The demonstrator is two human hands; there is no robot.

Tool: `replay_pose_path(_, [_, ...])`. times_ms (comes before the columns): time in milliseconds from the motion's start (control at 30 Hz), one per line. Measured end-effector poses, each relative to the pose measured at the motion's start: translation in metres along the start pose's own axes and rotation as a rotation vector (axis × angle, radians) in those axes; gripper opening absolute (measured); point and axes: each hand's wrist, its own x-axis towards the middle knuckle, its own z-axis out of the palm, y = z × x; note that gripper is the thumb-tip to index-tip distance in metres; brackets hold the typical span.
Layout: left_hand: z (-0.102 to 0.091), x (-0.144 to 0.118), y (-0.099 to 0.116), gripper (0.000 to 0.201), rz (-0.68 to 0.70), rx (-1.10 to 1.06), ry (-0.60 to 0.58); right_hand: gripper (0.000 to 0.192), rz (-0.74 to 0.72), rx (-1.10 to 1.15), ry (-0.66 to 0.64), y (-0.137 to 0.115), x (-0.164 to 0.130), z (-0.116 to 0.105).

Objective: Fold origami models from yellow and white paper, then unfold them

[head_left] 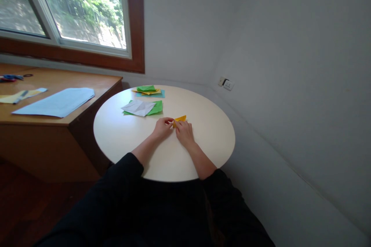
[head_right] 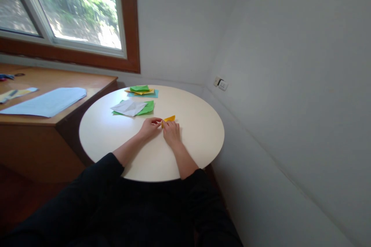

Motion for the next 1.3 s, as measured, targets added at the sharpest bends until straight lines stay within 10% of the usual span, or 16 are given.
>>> replay_pose_path(1300, [0.003, -0.009, 0.008, 0.007, 0.078, 0.114, 0.024, 0.016, 0.070, 0.005, 0.126, 0.000, -0.001, -0.003])
